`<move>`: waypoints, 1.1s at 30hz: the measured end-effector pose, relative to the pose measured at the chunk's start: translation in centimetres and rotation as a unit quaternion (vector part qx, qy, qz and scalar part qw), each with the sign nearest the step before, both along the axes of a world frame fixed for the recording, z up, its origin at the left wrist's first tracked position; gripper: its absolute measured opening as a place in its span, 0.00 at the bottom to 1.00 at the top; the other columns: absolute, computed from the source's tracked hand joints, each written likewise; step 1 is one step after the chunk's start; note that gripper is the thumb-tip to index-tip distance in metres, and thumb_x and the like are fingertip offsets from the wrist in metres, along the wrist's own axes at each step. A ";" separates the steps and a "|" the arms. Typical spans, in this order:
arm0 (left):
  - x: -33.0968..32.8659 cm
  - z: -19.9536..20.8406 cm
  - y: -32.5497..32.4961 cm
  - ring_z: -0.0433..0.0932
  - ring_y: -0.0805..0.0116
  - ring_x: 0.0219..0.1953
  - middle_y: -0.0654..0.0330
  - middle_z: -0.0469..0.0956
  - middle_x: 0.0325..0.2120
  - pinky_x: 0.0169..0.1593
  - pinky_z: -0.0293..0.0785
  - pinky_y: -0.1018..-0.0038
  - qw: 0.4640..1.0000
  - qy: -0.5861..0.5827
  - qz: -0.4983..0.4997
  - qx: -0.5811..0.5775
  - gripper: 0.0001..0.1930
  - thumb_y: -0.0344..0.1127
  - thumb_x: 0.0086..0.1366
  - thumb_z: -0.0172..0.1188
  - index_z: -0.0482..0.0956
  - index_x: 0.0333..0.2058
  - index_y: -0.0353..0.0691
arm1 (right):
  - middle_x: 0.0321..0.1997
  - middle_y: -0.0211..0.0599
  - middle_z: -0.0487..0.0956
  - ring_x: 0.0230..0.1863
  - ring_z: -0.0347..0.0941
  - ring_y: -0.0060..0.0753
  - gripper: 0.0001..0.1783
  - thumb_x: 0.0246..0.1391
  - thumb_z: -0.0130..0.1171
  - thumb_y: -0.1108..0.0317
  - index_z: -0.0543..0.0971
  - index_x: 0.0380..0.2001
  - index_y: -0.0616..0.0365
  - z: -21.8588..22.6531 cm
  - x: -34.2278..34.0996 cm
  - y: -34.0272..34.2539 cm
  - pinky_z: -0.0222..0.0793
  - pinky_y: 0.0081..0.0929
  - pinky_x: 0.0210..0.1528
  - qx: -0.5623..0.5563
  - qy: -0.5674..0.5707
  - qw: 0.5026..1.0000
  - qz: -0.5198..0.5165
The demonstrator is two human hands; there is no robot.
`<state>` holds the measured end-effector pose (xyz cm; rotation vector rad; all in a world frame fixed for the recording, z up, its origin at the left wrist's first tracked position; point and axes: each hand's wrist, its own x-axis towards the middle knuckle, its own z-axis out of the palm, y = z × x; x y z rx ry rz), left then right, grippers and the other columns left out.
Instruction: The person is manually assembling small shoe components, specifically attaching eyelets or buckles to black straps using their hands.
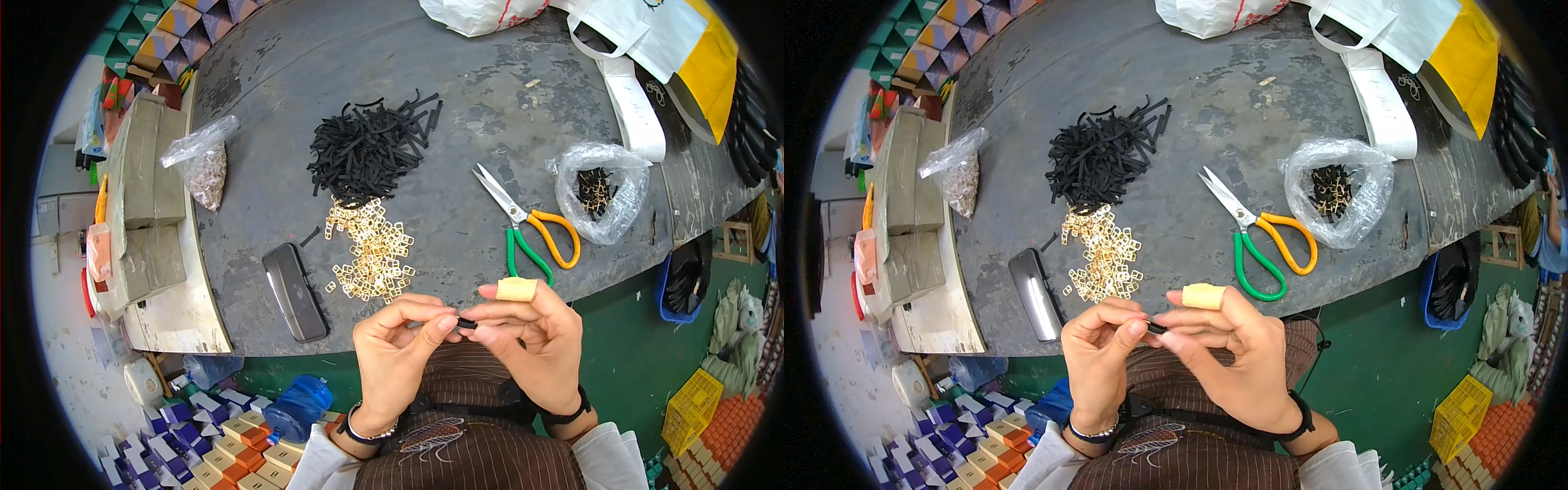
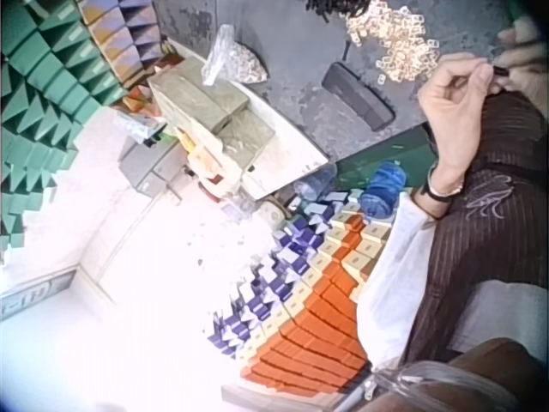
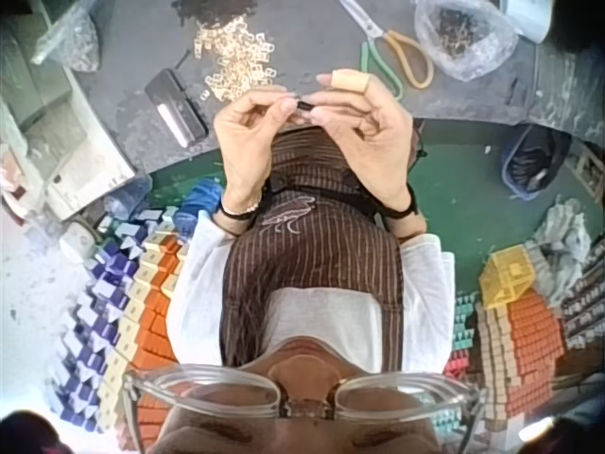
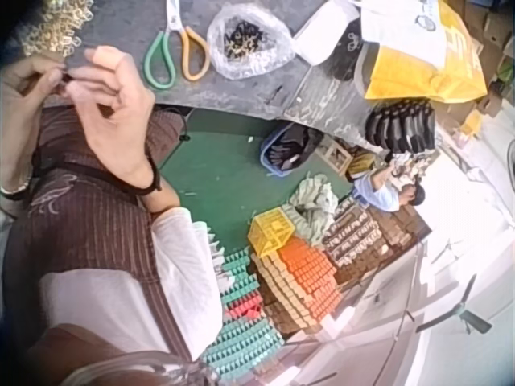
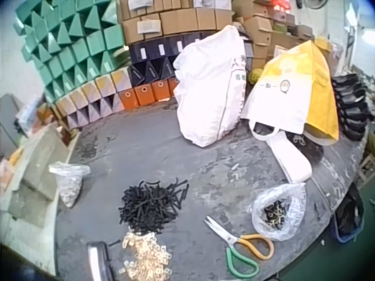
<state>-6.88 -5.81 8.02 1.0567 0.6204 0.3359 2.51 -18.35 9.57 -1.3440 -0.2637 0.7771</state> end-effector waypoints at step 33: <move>-0.1 -0.1 0.2 0.78 0.70 0.30 0.52 0.76 0.32 0.34 0.78 0.77 1.000 0.005 -0.006 -0.005 0.03 0.20 0.58 0.60 0.80 0.32 0.29 | 0.41 0.48 0.79 0.40 0.79 0.29 0.15 0.51 0.57 0.82 0.70 0.43 0.73 0.0 -0.1 0.7 0.77 0.20 0.40 -0.014 -0.023 1.000 0.008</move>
